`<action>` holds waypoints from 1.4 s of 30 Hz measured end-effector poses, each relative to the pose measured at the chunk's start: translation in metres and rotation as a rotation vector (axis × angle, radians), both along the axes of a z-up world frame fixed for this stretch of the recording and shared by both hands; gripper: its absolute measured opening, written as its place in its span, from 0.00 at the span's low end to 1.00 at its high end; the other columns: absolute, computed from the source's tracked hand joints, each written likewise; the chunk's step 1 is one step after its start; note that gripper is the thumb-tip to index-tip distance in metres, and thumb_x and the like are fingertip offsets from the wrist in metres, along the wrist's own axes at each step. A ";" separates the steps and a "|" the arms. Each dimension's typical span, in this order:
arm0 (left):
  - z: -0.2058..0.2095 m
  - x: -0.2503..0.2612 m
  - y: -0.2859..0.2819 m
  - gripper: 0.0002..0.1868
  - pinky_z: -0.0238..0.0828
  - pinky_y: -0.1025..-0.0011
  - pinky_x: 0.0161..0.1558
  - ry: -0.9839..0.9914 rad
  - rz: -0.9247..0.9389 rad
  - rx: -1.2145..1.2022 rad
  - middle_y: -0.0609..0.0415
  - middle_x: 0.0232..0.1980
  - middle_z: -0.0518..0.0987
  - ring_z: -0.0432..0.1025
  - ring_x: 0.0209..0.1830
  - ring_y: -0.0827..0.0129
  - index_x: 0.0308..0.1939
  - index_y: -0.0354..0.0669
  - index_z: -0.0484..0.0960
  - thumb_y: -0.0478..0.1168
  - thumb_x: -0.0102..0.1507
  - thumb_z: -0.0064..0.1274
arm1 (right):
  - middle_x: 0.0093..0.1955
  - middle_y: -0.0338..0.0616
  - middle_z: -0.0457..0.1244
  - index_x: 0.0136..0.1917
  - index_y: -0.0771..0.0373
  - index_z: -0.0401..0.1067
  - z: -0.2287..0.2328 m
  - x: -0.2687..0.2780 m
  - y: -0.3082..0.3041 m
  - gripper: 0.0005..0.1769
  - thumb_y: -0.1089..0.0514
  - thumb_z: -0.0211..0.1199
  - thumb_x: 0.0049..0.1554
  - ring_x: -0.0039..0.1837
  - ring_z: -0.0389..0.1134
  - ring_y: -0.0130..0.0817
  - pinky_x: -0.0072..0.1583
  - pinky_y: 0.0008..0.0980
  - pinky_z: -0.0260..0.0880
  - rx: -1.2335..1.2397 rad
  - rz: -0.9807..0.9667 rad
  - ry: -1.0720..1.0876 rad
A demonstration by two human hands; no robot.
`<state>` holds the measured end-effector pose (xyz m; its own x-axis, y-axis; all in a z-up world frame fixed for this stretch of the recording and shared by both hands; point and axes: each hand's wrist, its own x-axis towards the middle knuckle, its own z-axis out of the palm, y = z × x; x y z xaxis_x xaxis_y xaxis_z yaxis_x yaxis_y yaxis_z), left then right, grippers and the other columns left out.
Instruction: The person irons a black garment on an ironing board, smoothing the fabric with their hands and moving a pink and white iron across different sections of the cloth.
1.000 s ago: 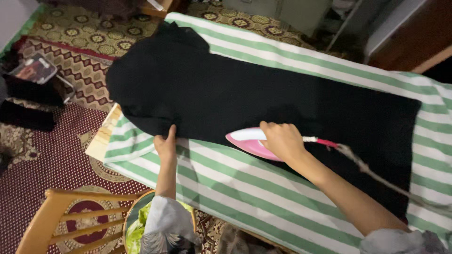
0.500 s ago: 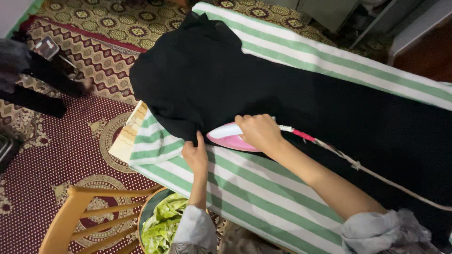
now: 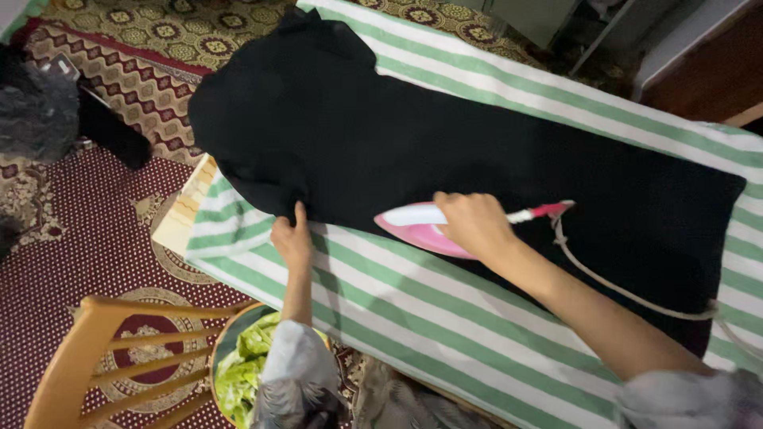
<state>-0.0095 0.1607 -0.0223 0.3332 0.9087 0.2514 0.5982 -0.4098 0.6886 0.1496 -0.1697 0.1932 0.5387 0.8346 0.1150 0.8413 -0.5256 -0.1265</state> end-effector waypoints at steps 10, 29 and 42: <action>0.079 -0.012 -0.042 0.19 0.64 0.59 0.32 -0.357 -0.116 -0.296 0.47 0.29 0.74 0.67 0.27 0.62 0.47 0.31 0.80 0.48 0.71 0.52 | 0.35 0.46 0.69 0.43 0.61 0.72 0.009 -0.020 -0.202 0.23 0.40 0.71 0.46 0.36 0.73 0.46 0.36 0.42 0.73 -0.102 -0.225 -0.091; 0.142 0.022 -0.258 0.33 0.45 0.50 0.77 0.214 -0.730 0.322 0.38 0.77 0.61 0.54 0.79 0.47 0.73 0.36 0.65 0.47 0.67 0.49 | 0.33 0.45 0.68 0.38 0.59 0.70 0.006 -0.001 -0.143 0.19 0.45 0.74 0.46 0.36 0.74 0.44 0.36 0.39 0.74 -0.026 -0.219 -0.131; 0.144 0.053 -0.251 0.37 0.42 0.47 0.77 0.257 -0.743 0.323 0.38 0.78 0.60 0.52 0.79 0.47 0.73 0.33 0.63 0.49 0.65 0.50 | 0.34 0.50 0.69 0.40 0.62 0.72 -0.012 0.118 -0.020 0.17 0.49 0.73 0.49 0.35 0.74 0.48 0.37 0.44 0.75 0.040 -0.205 -0.214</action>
